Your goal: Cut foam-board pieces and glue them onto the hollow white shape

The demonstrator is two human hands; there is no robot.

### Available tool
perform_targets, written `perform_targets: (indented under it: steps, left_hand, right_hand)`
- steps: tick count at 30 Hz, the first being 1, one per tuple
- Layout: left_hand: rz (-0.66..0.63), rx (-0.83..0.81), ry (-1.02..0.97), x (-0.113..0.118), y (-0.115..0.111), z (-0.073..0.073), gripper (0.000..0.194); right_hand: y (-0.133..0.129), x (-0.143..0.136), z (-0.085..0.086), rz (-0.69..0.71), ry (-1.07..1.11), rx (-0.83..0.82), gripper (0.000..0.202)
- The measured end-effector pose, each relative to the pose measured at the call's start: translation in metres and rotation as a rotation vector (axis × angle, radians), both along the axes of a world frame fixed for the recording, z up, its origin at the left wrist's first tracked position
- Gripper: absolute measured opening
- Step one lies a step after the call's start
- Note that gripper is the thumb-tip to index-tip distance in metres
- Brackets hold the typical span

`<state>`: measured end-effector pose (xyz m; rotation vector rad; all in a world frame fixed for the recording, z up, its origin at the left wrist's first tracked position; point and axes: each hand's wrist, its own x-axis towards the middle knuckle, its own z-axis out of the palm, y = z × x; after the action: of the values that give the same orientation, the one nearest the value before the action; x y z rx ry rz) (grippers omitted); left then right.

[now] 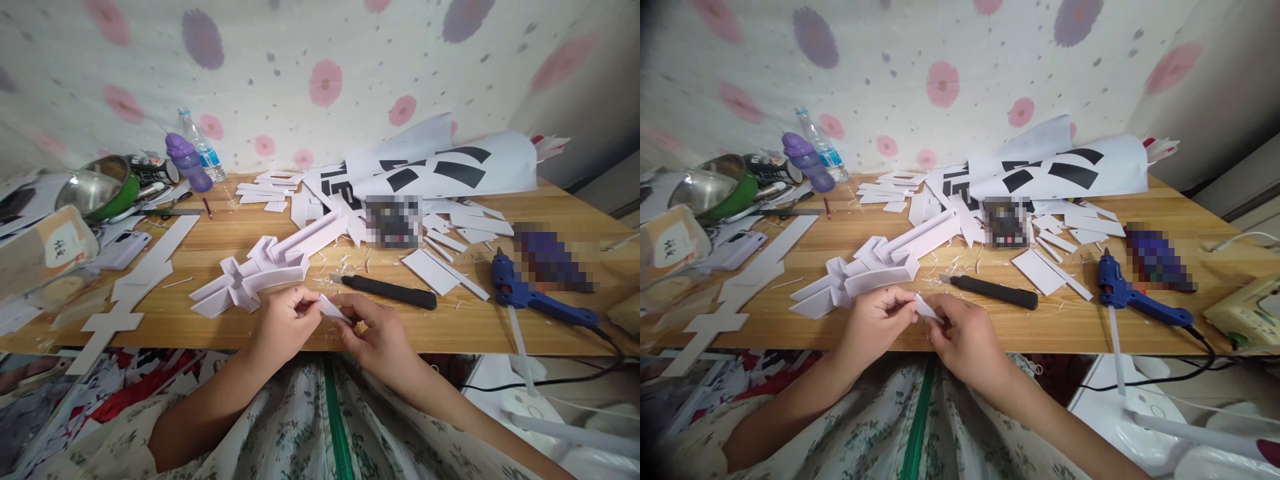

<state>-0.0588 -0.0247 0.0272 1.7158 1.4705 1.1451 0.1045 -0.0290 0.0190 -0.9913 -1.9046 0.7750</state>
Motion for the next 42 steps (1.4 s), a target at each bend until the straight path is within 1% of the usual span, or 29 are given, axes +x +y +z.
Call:
perform_targets:
  steps: [8, 10, 14, 17, 20, 25, 28, 30, 33, 35, 37, 40, 42]
  left_hand:
    - [0.005, 0.112, 0.181, -0.0009, -0.0005, 0.0028, 0.017]
    - [-0.003, 0.103, 0.177, -0.0015, -0.0007, 0.0033, 0.017]
    - [-0.028, 0.002, 0.052, -0.0031, -0.0012, 0.0015, 0.017]
    - [-0.036, -0.029, 0.001, -0.0034, -0.0009, -0.0010, 0.015]
    - [-0.032, -0.030, 0.030, -0.0028, 0.0002, -0.0016, 0.014]
    - [-0.010, 0.008, 0.145, -0.0028, 0.0010, 0.0021, 0.016]
    - [0.000, 0.015, 0.169, -0.0034, 0.0010, 0.0035, 0.016]
    - [-0.014, -0.033, 0.117, -0.0039, 0.0013, 0.0040, 0.016]
    - [-0.063, -0.128, -0.039, -0.0042, 0.0014, 0.0047, 0.016]
    - [-0.079, -0.152, -0.128, -0.0037, 0.0004, 0.0043, 0.014]
    - [-0.077, -0.114, -0.150, -0.0028, -0.0009, 0.0027, 0.013]
    - [-0.061, -0.013, -0.064, -0.0021, -0.0017, -0.0002, 0.009]
    - [-0.043, 0.014, -0.007, -0.0023, -0.0011, -0.0013, 0.008]
  right_hand:
    - [0.0003, 0.0004, 0.0003, 0.000, -0.029, -0.023, 0.022]
    - [0.0004, 0.0005, 0.0008, -0.002, -0.017, -0.035, 0.022]
    - [0.0007, 0.0007, 0.0019, 0.012, 0.019, -0.102, 0.022]
    - [0.0010, 0.0007, 0.0022, 0.030, 0.060, -0.135, 0.023]
    - [0.0006, 0.0007, 0.0018, 0.031, 0.056, -0.134, 0.024]
    - [0.0003, 0.0003, 0.0020, 0.030, 0.024, -0.144, 0.023]
    - [0.0012, 0.0002, 0.0033, 0.039, 0.035, -0.156, 0.024]
    - [0.0021, 0.0006, 0.0046, 0.042, 0.053, -0.181, 0.023]
    - [0.0035, 0.0018, 0.0070, 0.038, 0.092, -0.239, 0.020]
    - [0.0043, 0.0025, 0.0082, 0.035, 0.133, -0.270, 0.018]
    - [0.0047, 0.0030, 0.0085, 0.041, 0.168, -0.293, 0.017]
    - [0.0045, 0.0028, 0.0078, 0.041, 0.179, -0.308, 0.015]
    - [0.0038, 0.0022, 0.0074, 0.033, 0.175, -0.288, 0.015]
